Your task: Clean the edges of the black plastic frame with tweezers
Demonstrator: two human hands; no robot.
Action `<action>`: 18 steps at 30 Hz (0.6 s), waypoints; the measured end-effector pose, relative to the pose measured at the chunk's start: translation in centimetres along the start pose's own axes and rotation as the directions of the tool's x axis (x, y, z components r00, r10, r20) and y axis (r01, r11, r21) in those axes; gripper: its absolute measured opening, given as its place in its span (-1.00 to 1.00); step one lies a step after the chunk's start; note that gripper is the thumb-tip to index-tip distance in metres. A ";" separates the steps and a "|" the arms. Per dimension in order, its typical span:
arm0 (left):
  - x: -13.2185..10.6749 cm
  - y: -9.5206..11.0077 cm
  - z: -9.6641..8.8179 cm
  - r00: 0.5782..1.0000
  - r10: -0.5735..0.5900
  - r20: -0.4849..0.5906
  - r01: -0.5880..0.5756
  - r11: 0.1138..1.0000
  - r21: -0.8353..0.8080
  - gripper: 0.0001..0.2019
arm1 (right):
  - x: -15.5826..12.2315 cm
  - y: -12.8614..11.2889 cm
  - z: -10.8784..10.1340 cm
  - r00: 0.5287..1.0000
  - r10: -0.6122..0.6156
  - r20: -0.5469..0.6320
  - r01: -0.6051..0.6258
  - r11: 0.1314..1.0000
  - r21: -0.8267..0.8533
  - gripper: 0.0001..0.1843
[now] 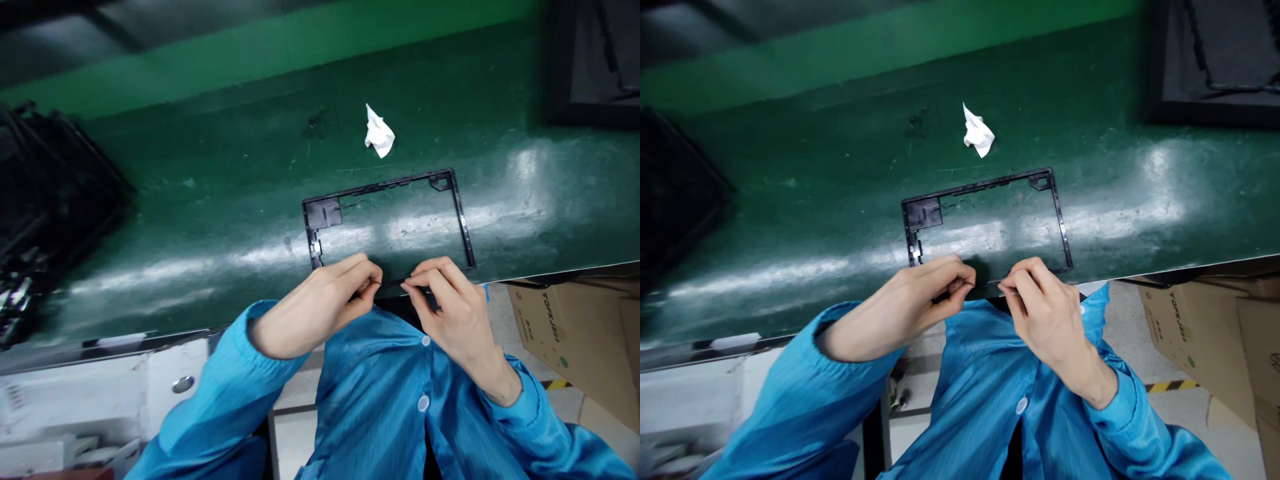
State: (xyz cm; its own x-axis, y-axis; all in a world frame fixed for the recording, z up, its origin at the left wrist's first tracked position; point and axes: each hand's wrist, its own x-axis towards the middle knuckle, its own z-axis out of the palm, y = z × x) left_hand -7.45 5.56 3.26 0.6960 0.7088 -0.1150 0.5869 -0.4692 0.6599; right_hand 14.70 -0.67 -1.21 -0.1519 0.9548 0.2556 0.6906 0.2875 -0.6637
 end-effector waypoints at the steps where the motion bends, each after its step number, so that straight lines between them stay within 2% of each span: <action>1: -0.2 -0.1 -0.4 1.000 -0.011 0.002 0.011 1.000 0.011 -0.87 | 0.0 0.0 0.0 1.000 0.002 0.001 -0.002 1.000 0.000 -0.92; 4: -0.9 -0.3 -1.2 1.000 -0.025 -0.006 0.025 0.999 0.038 -0.85 | 0.0 -0.1 0.0 1.000 0.011 0.006 -0.011 1.000 0.004 -0.92; 7: -1.3 -0.6 -1.2 0.999 -0.001 -0.046 0.004 0.998 0.061 -0.83 | 0.0 -0.1 0.0 1.000 0.011 0.002 -0.011 1.000 0.010 -0.92; 11: -1.5 -0.8 0.4 0.990 0.060 -0.127 -0.049 0.994 0.093 -0.82 | 0.0 0.0 -0.1 1.000 0.010 0.004 -0.010 1.000 0.004 -0.92; 15: -1.6 -1.1 2.4 0.960 0.166 -0.225 -0.121 0.972 0.201 -0.86 | 0.1 0.0 -0.1 1.000 0.013 0.001 -0.013 1.000 0.005 -0.92; 18: -1.6 -1.2 2.8 0.945 0.174 -0.278 -0.116 0.970 0.214 -0.92 | 0.1 -0.1 -0.1 1.000 0.016 0.004 -0.016 1.000 0.006 -0.92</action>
State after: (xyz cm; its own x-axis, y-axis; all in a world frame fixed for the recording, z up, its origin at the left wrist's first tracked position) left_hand -8.13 3.55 0.58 0.6444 0.7346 0.2125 0.5773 -0.6495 0.4948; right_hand 14.69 -0.59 -1.09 -0.1431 0.9596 0.2422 0.6889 0.2723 -0.6718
